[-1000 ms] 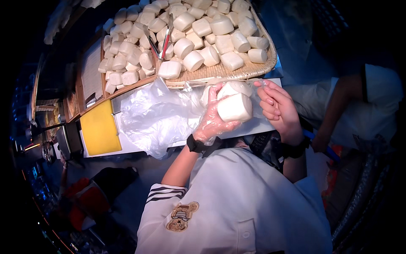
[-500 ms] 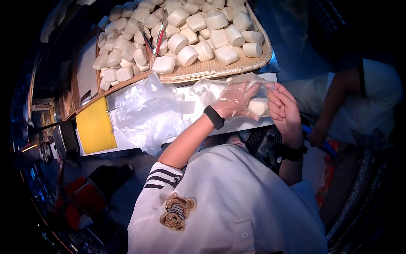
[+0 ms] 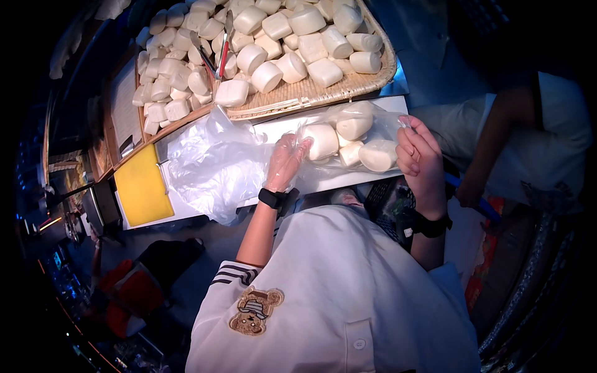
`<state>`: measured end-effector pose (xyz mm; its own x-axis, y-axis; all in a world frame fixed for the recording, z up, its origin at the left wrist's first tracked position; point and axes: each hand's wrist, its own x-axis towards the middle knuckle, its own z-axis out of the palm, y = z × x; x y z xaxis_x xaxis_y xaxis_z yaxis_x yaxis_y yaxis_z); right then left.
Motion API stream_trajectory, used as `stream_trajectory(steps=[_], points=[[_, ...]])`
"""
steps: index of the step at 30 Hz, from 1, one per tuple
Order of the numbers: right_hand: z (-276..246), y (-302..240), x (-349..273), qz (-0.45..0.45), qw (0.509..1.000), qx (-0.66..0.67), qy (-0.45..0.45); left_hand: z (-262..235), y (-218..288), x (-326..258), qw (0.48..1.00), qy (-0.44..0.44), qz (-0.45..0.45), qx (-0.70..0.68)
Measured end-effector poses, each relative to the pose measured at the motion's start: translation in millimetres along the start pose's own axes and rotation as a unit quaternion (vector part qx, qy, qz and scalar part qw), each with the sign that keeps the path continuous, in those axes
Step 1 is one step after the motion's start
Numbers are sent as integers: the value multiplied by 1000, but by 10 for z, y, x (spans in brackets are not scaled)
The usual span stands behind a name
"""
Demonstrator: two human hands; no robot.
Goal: The person wears a plastic glove and uses tongs to pick up small white bun-like food items from a large basket and places them into a clear plastic bag.
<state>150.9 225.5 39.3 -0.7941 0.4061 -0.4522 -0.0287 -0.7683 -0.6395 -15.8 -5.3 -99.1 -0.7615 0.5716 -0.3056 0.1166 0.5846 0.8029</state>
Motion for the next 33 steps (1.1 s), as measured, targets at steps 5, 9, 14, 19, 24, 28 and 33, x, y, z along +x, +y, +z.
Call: stream_trajectory(steps=[5, 9, 14, 19, 24, 28, 33], points=[[189, 197, 12, -149, 945, -272, 101, -281, 202, -3, 984, 2, -116, -136], [117, 472, 107, -383, 800, -459, 52, -426, 517, -95, 881, -18, -105, -460], [305, 370, 44, -300, 721, -620, 81, -626, 873, -185, 830, -65, -86, -547], [96, 272, 165, -290, 701, -643, 105, -819, 802, 14, 851, -40, -161, -498], [248, 578, 90, -238, 725, -647, 10, -767, 850, -100, 859, -85, -143, -484], [288, 775, 227, -245, 723, -645, -31, -867, 611, -15, 830, -62, -28, -554], [326, 939, 336, -260, 731, -630, -28, -804, 464, -248, 826, -45, -33, -561]])
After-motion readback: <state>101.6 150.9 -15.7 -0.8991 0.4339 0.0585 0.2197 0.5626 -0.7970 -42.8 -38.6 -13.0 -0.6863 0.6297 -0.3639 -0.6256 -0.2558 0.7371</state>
